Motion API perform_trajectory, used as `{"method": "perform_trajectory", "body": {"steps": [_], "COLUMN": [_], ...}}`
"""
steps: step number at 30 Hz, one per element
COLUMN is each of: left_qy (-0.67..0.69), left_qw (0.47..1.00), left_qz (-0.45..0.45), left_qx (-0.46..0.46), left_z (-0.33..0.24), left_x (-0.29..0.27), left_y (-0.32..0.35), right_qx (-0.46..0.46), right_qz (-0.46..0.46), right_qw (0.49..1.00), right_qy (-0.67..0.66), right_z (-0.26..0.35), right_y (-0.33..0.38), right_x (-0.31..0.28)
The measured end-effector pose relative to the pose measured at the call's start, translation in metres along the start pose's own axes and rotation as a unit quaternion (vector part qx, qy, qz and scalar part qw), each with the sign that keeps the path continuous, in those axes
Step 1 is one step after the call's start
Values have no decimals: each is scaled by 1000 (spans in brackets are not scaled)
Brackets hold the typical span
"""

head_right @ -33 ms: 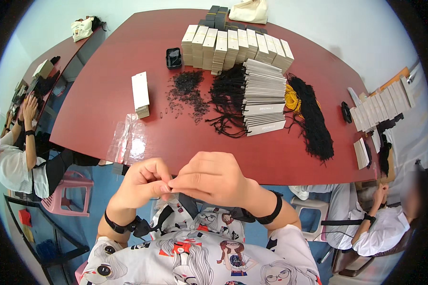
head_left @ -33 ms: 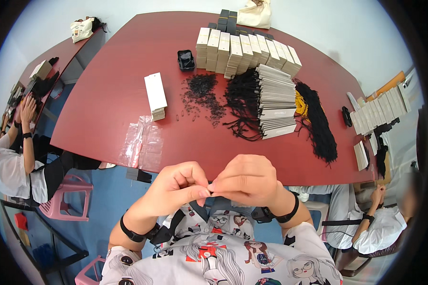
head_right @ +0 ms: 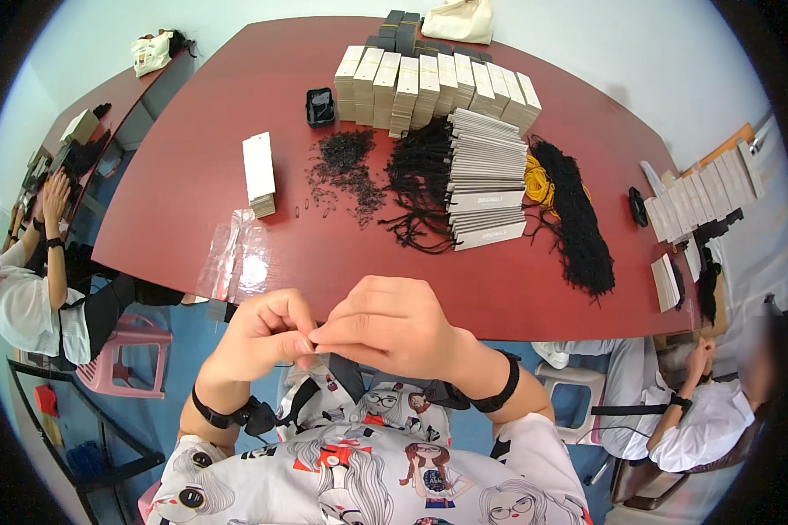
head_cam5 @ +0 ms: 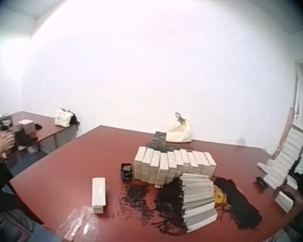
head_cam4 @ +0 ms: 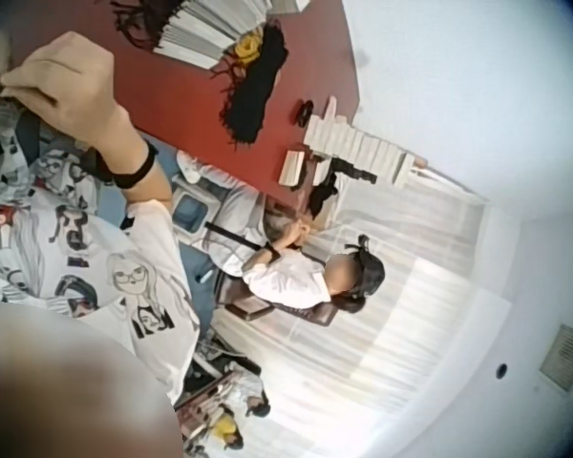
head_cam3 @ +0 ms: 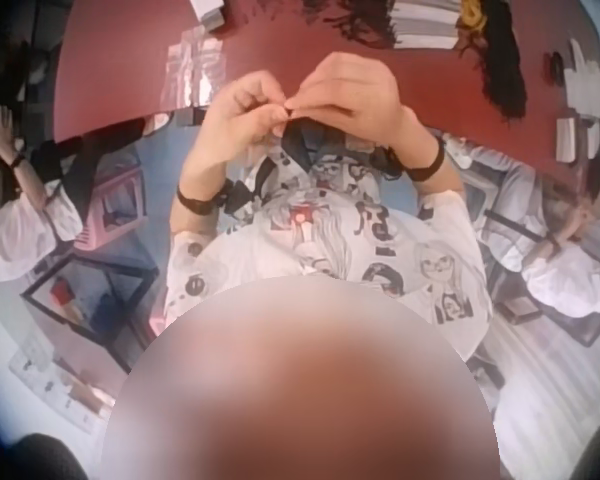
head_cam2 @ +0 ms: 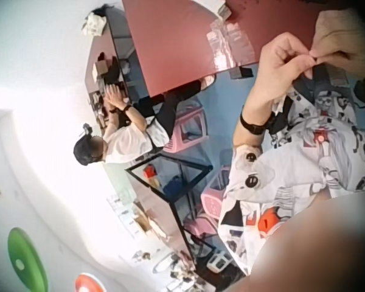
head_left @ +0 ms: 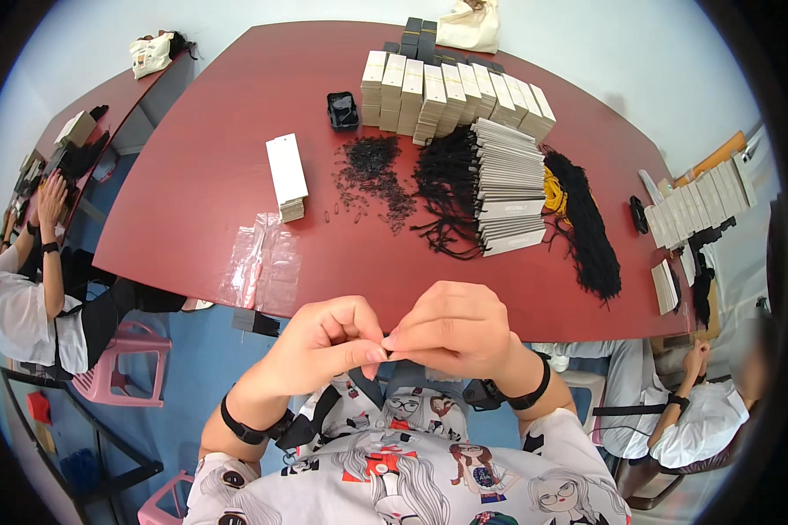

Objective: Assembling black strings into paper tags at a table.

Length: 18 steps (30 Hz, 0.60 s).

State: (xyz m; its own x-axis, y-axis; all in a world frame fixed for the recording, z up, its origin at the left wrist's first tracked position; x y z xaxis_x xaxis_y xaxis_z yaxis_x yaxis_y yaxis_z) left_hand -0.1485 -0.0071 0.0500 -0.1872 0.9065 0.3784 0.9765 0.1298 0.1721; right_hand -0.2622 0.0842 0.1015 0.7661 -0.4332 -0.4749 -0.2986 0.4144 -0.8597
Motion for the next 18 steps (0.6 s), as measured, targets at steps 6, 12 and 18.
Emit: {"method": "perform_trajectory", "body": {"steps": [6, 12, 18], "left_qy": [33, 42, -149], "left_qw": [997, 998, 957], "left_qz": [51, -7, -202], "left_qx": [-48, -39, 147], "left_z": [7, 14, -11], "left_x": [-7, -8, -2], "left_y": [-6, -9, 5], "right_qx": [93, 255, 347], "right_qz": [11, 18, -80], "right_qw": [991, 945, 876], "right_qy": [-90, -206, -324], "right_z": [-6, -17, -24], "right_y": [1, 17, 32], "right_x": [4, 16, 25]}}
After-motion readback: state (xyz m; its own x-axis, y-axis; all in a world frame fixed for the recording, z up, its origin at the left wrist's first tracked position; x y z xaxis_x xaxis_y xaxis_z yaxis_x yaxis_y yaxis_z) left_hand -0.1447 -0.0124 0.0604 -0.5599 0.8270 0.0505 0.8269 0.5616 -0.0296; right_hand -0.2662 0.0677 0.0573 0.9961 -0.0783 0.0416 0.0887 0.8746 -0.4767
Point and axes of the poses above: each hand's wrist, its own y-axis away from the middle knuckle, its own x-axis out of the palm, z = x × y, the point moved 5 cm from there along -y, towards the middle knuckle, and after that the axes turned 15 degrees about -x, right-handed, at the moved point
